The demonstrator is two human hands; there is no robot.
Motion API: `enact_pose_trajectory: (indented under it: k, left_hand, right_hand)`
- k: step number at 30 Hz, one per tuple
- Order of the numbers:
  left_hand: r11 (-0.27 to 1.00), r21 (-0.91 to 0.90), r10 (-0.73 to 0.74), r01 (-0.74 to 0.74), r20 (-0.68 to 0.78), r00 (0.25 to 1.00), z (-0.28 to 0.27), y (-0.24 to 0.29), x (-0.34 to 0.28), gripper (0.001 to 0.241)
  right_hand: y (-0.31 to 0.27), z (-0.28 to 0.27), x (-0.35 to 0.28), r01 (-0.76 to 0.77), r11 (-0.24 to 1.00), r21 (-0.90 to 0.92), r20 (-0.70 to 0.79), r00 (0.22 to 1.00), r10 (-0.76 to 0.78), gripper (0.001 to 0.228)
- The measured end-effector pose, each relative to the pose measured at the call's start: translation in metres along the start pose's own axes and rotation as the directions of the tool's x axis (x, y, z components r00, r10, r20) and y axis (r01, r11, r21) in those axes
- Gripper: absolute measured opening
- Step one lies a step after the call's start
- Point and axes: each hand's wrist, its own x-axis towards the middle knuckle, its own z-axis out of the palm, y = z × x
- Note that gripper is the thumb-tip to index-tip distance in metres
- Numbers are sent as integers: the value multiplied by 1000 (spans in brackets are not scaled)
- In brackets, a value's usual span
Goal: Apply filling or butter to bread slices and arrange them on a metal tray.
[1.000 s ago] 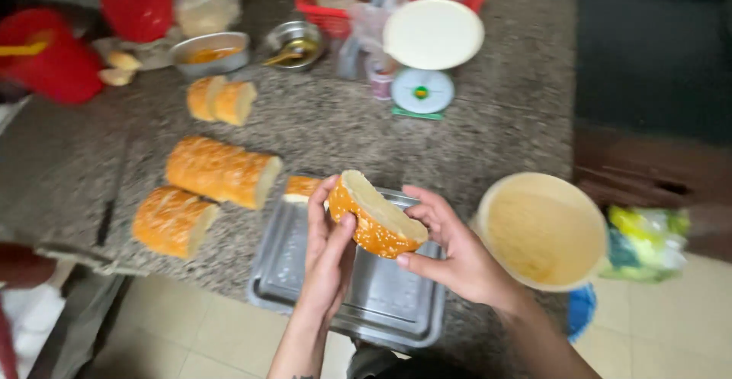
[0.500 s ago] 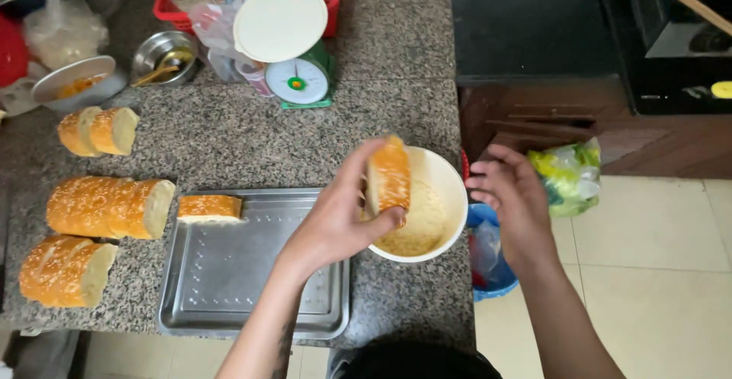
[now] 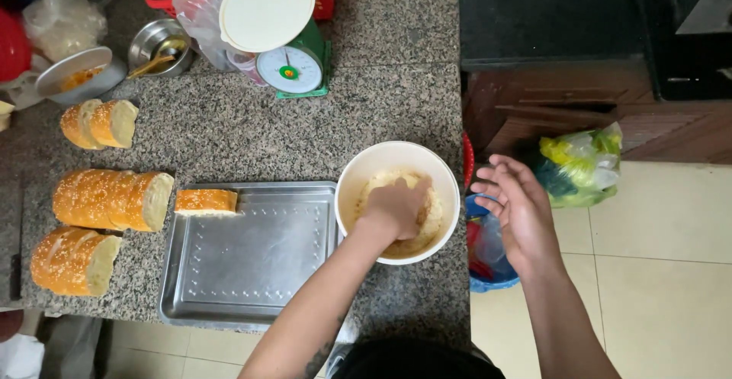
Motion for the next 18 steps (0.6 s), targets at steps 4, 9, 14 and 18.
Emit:
enact_pose_trajectory:
  k: [4, 9, 14, 18]
  left_hand:
    - [998, -57, -40, 38, -38, 998, -45, 12, -44, 76]
    - [1000, -1, -16, 16, 19, 1000, 7, -1, 2, 84]
    - [996, -87, -24, 21, -29, 999, -57, 17, -59, 73]
    - [1000, -23, -15, 16, 42, 999, -11, 7, -21, 77]
  right_hand:
    - [11, -14, 8, -6, 1000, 9, -14, 1000, 6, 28]
    - [12, -7, 7, -24, 999, 40, -8, 1000, 25, 25]
    - [10, -15, 10, -25, 1000, 11, -32, 999, 25, 25]
    - [10, -7, 12, -24, 999, 33, -9, 1000, 24, 25]
